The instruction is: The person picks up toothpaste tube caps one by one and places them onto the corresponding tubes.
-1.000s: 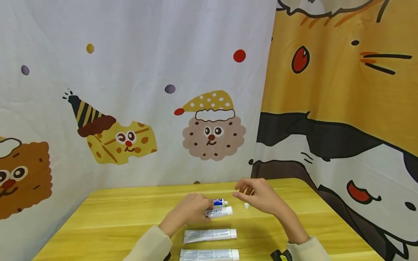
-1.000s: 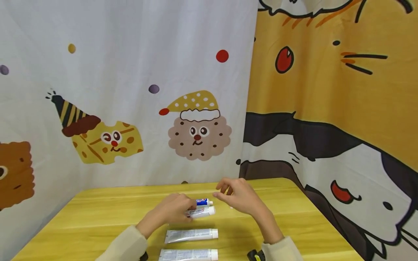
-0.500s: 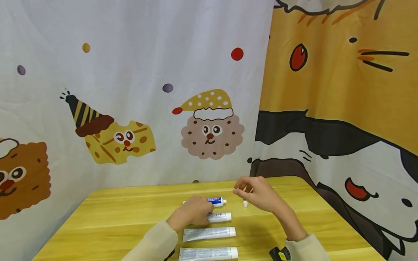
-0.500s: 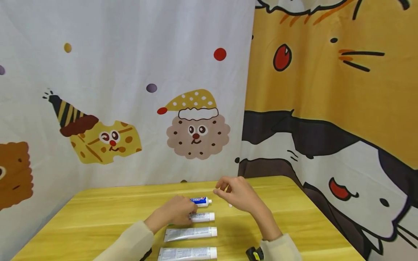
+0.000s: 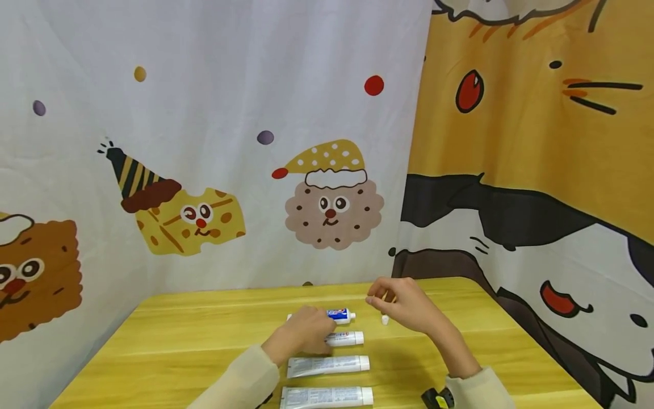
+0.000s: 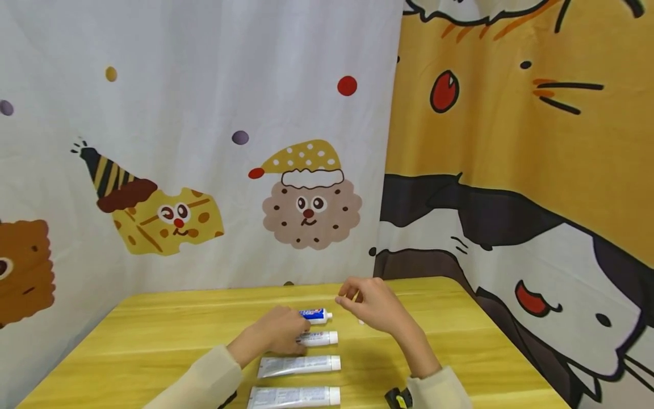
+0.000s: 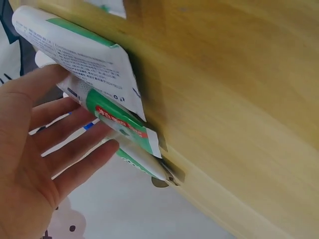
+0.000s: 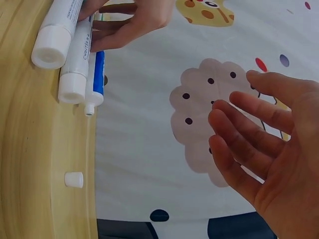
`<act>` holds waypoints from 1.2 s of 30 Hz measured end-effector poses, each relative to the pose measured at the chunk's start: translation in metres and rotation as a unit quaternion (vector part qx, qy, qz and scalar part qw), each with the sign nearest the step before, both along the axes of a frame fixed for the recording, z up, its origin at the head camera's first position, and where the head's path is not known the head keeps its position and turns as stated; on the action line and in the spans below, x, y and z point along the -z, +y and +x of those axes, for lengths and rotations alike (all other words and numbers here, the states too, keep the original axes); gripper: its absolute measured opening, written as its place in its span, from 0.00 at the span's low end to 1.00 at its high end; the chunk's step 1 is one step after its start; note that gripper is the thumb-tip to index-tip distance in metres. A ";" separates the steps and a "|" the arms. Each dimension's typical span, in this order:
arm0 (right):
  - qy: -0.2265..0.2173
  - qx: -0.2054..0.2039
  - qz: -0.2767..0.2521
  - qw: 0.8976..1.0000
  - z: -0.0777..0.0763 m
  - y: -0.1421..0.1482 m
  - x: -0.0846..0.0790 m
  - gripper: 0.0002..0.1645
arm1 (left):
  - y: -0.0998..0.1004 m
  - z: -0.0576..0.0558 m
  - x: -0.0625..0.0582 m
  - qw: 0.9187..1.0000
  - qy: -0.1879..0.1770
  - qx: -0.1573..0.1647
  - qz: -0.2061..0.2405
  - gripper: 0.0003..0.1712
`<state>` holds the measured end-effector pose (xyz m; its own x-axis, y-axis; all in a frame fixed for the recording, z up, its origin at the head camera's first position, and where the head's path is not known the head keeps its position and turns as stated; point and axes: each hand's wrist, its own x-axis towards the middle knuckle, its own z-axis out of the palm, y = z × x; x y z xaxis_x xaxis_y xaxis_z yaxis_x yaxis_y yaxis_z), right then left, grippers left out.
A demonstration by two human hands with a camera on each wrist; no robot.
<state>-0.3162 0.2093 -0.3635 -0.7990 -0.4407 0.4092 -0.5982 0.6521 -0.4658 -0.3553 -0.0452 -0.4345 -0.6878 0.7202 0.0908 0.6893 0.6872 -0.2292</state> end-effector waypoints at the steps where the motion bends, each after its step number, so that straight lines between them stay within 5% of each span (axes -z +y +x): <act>1: 0.000 0.002 0.002 1.000 0.000 0.000 0.000 0.07 | -0.001 0.000 0.000 1.000 0.005 0.004 0.010 0.21; 7: -0.001 0.021 0.018 1.000 -0.003 0.000 0.002 0.07 | -0.014 -0.003 -0.003 0.993 0.054 0.012 0.105 0.20; 12: -0.038 0.056 0.042 0.997 -0.008 0.002 0.006 0.10 | -0.024 -0.014 -0.003 0.990 0.034 0.003 0.134 0.14; 22: -0.069 0.106 0.127 0.984 -0.042 -0.004 0.036 0.17 | -0.033 -0.032 0.005 0.996 -0.001 -0.013 0.094 0.24; 30: -0.210 0.109 0.219 0.947 -0.061 -0.013 0.044 0.23 | -0.022 -0.038 0.003 0.990 -0.113 -0.053 0.067 0.30; 36: -0.207 0.124 0.250 0.938 -0.068 -0.011 0.053 0.14 | -0.011 -0.040 0.001 0.991 -0.104 -0.058 0.057 0.22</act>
<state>-0.3838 0.1987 -0.4166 -0.9472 -0.2741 -0.1664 -0.2348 0.9463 -0.2223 -0.3956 -0.0564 -0.4352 -0.7781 0.6280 0.0147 0.6280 0.7782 -0.0072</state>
